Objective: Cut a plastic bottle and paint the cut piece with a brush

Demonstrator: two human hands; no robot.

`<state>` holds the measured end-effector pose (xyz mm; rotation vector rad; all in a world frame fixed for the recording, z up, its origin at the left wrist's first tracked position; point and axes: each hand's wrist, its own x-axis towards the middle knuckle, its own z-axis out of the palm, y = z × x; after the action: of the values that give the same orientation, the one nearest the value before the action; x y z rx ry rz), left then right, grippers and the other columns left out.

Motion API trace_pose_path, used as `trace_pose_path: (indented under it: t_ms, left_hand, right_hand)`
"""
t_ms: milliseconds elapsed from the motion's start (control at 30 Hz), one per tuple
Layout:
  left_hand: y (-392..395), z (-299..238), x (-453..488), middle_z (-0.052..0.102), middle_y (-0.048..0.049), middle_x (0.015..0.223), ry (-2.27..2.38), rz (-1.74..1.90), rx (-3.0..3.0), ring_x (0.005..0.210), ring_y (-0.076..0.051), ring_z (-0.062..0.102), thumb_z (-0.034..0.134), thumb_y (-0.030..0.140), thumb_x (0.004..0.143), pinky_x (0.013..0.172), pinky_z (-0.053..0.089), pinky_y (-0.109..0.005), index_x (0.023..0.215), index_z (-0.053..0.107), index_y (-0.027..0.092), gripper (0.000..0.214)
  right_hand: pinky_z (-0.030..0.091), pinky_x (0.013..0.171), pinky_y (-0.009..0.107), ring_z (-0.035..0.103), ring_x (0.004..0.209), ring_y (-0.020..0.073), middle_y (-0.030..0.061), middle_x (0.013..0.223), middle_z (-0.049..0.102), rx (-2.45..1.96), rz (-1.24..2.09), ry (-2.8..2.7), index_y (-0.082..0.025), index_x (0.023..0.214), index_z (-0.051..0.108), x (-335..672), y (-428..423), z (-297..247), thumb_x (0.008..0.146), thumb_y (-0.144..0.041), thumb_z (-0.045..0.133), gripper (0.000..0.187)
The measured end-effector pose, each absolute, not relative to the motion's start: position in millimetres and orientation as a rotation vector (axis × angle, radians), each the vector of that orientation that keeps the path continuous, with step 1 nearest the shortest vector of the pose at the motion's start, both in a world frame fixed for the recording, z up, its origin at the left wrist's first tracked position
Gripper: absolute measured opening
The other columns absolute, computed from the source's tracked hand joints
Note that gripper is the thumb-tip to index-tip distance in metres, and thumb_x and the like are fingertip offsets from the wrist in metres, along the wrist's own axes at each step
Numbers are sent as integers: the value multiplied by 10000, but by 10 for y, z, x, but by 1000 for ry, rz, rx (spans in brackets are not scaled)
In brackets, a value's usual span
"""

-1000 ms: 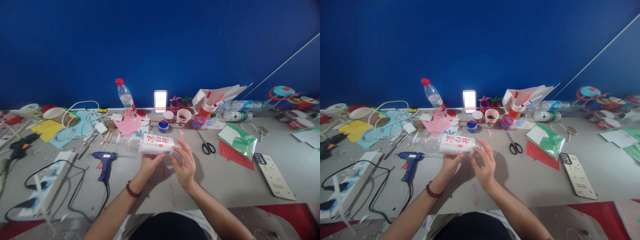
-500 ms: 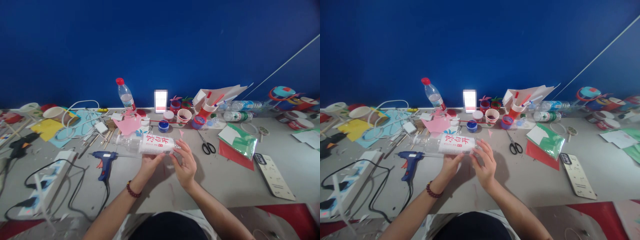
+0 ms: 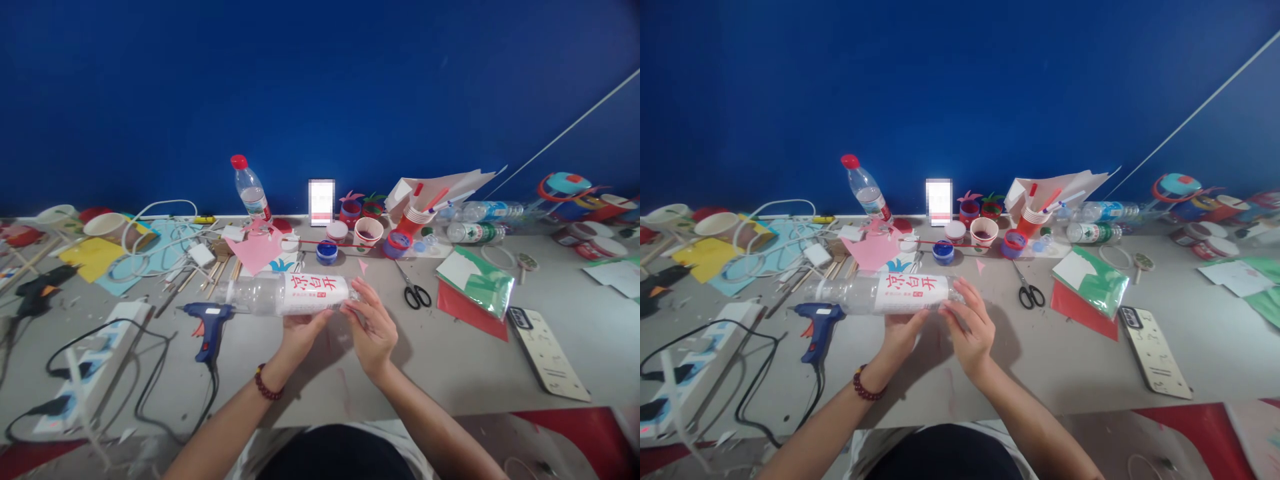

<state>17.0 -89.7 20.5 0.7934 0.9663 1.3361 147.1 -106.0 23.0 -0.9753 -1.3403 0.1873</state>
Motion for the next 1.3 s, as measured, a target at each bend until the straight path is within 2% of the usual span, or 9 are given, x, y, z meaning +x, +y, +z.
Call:
trace_pose_path:
  t_ms: [200, 433, 700, 833, 1000, 1133, 1200, 1300]
  left_hand:
    - [-934, 174, 190, 788, -75, 1039, 976, 1344, 746, 1002, -317, 742, 893, 271, 622, 1036, 548, -540, 983, 750, 220, 392]
    - [-939, 165, 207, 780, -95, 1071, 1015, 1349, 760, 1037, -329, 732, 892, 282, 630, 1050, 541, -546, 1020, 747, 197, 425]
    - [-964, 199, 200, 774, -68, 1101, 1010, 1315, 764, 1108, -323, 706, 877, 262, 659, 1118, 478, -559, 1042, 735, 226, 410]
    - [-958, 187, 191, 778, -75, 1090, 1028, 1314, 763, 1078, -322, 718, 887, 287, 642, 1097, 505, -536, 1031, 730, 217, 426]
    - [-962, 199, 211, 787, -61, 1045, 1041, 1348, 810, 1007, -293, 743, 884, 322, 634, 1024, 566, -486, 975, 726, 218, 390]
    - [-1000, 257, 243, 790, -65, 989, 1138, 1380, 893, 988, -279, 751, 865, 396, 647, 981, 597, -447, 901, 717, 218, 344]
    - [-1023, 265, 247, 791, -64, 960, 1180, 1387, 941, 972, -288, 754, 857, 455, 646, 967, 605, -469, 872, 718, 235, 345]
    - [-1027, 201, 214, 789, -76, 945, 1227, 1404, 1018, 944, -306, 756, 836, 488, 668, 928, 617, -514, 894, 727, 239, 353]
  right_hand:
    - [569, 1001, 520, 691, 1152, 272, 81, 1128, 758, -1012, 259, -1305, -247, 939, 750, 1487, -1047, 173, 871, -113, 684, 164]
    - [576, 991, 495, 673, 1182, 263, 104, 1132, 750, -1049, 319, -1286, -225, 905, 704, 1462, -1043, 197, 897, -130, 651, 109]
    - [560, 994, 476, 667, 1181, 260, 117, 1175, 728, -1082, 368, -1295, -218, 872, 676, 1461, -1059, 232, 912, -135, 614, 111]
    - [524, 1046, 490, 629, 1250, 257, 105, 1222, 717, -1055, 394, -1272, -225, 898, 664, 1440, -1076, 185, 910, -115, 614, 122]
    - [523, 1053, 505, 592, 1310, 266, 101, 1259, 712, -1003, 442, -1205, -241, 1050, 664, 1421, -1085, 93, 902, -113, 633, 197]
    - [490, 1086, 507, 587, 1314, 261, 92, 1264, 713, -1012, 454, -1200, -243, 992, 694, 1417, -1105, 65, 897, -111, 641, 171]
    - [509, 1057, 484, 607, 1288, 265, 105, 1275, 707, -1023, 479, -1177, -234, 962, 702, 1406, -1122, 78, 898, -133, 645, 133]
    - [581, 890, 405, 683, 1153, 266, 141, 1314, 680, -1096, 565, -1125, -213, 882, 703, 1401, -1122, 144, 895, -201, 666, 41]
